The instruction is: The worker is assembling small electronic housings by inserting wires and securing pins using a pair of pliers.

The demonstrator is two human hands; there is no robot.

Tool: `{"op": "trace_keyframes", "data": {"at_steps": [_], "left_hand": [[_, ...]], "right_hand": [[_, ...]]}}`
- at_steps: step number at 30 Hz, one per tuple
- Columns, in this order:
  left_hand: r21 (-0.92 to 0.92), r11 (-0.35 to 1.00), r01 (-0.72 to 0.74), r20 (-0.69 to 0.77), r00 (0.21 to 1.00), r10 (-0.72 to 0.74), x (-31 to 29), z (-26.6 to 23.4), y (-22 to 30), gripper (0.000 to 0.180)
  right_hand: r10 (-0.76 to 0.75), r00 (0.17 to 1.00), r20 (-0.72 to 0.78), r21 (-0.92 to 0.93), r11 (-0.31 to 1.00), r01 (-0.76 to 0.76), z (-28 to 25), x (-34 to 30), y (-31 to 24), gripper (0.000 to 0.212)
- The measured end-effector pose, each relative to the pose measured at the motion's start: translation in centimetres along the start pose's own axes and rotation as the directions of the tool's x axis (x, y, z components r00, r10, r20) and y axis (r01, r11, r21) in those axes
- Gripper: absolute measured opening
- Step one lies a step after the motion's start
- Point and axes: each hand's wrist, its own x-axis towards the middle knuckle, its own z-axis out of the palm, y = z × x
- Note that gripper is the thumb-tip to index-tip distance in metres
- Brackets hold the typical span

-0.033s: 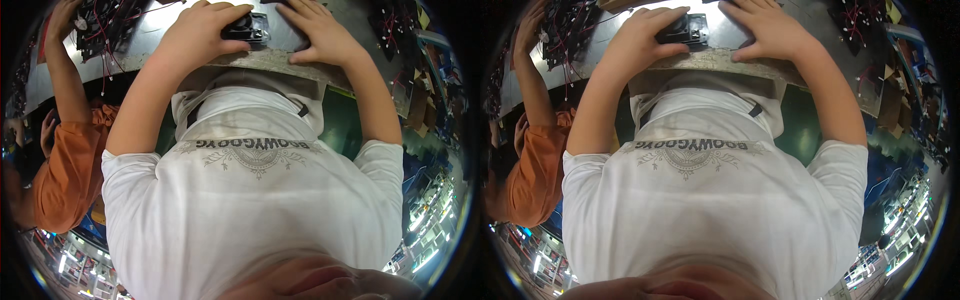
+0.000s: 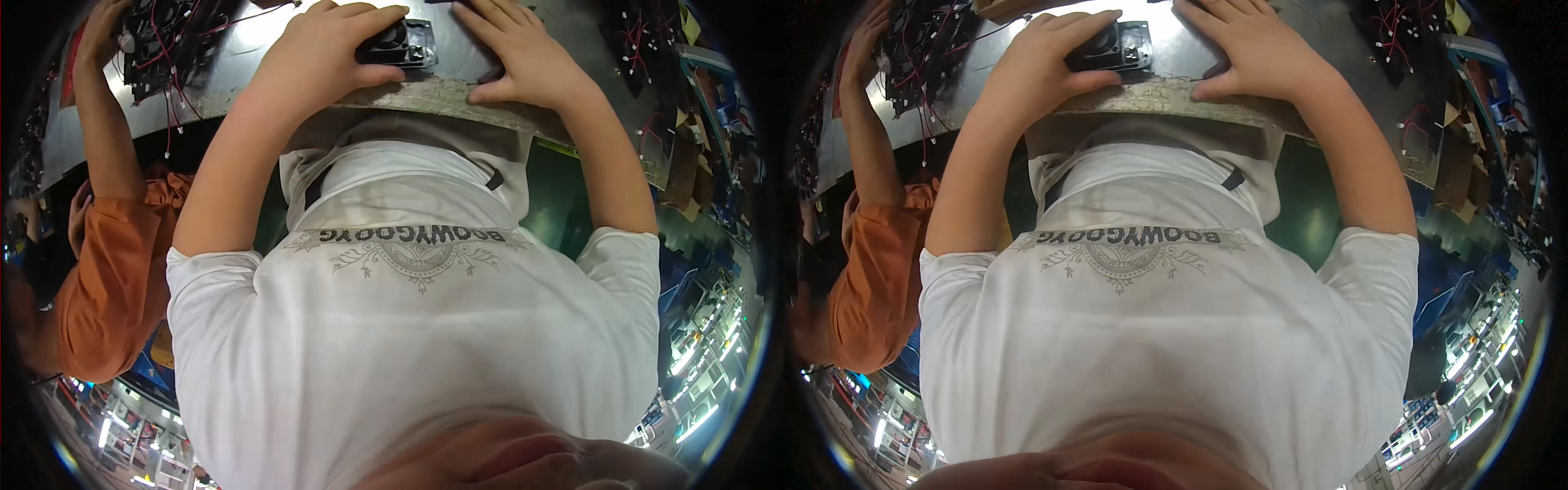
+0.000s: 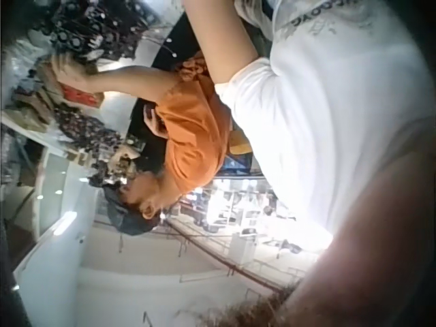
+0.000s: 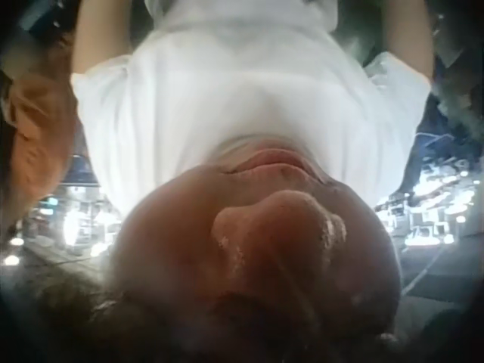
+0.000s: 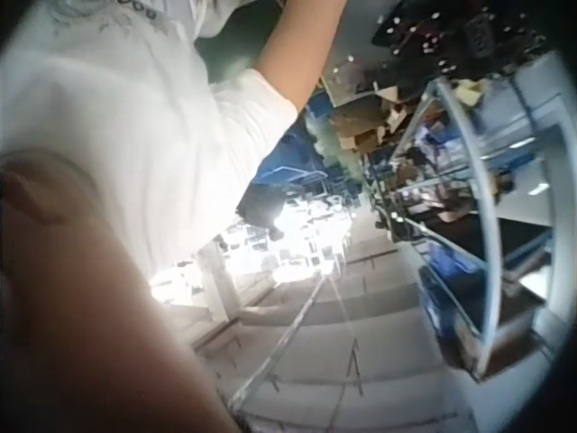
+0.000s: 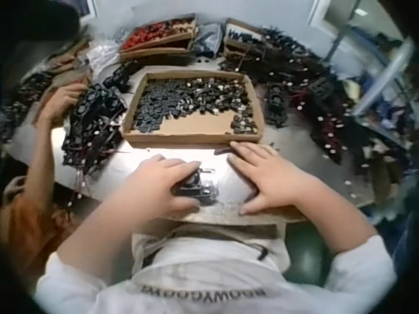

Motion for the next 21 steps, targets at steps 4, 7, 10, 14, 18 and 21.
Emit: {"op": "trace_keyframes", "data": {"at_steps": [4, 7, 10, 14, 18, 21], "left_hand": [[0.010, 1.000, -0.027, -0.024, 0.999, 0.027, -0.4, -0.1, 0.1, 0.068], [0.003, 0.998, -0.061, -0.044, 0.997, 0.061, -0.4, 0.3, 0.6, 0.067], [0.007, 0.997, -0.078, -0.065, 0.995, 0.078, 0.0, 0.3, 1.5, 0.066], [-0.018, 0.993, -0.115, -0.058, 0.992, 0.114, 1.1, 0.7, 2.4, 0.065], [-0.015, 0.993, -0.117, -0.059, 0.992, 0.116, 1.0, 1.1, 2.1, 0.064], [-0.031, 0.993, -0.112, -0.013, 0.994, 0.112, 0.7, 0.8, 2.1, 0.062]], "right_hand": [[0.189, 0.942, -0.277, 0.063, 0.982, -0.179, 2.6, -2.5, -2.7, 0.055], [0.248, 0.915, -0.318, 0.145, 0.967, -0.211, 3.3, -4.7, -3.6, 0.044], [0.385, 0.847, -0.366, 0.669, 0.741, -0.048, 1.4, -4.4, -2.4, 0.042], [0.327, 0.811, -0.485, 0.818, -0.158, 0.553, -1.4, 0.1, 0.2, 0.059], [0.102, 0.736, -0.669, 0.703, -0.236, 0.671, -3.1, 4.8, -1.6, 0.068], [0.256, 0.847, -0.466, 0.846, -0.152, 0.512, -0.3, 3.7, -3.3, 0.069]]}}
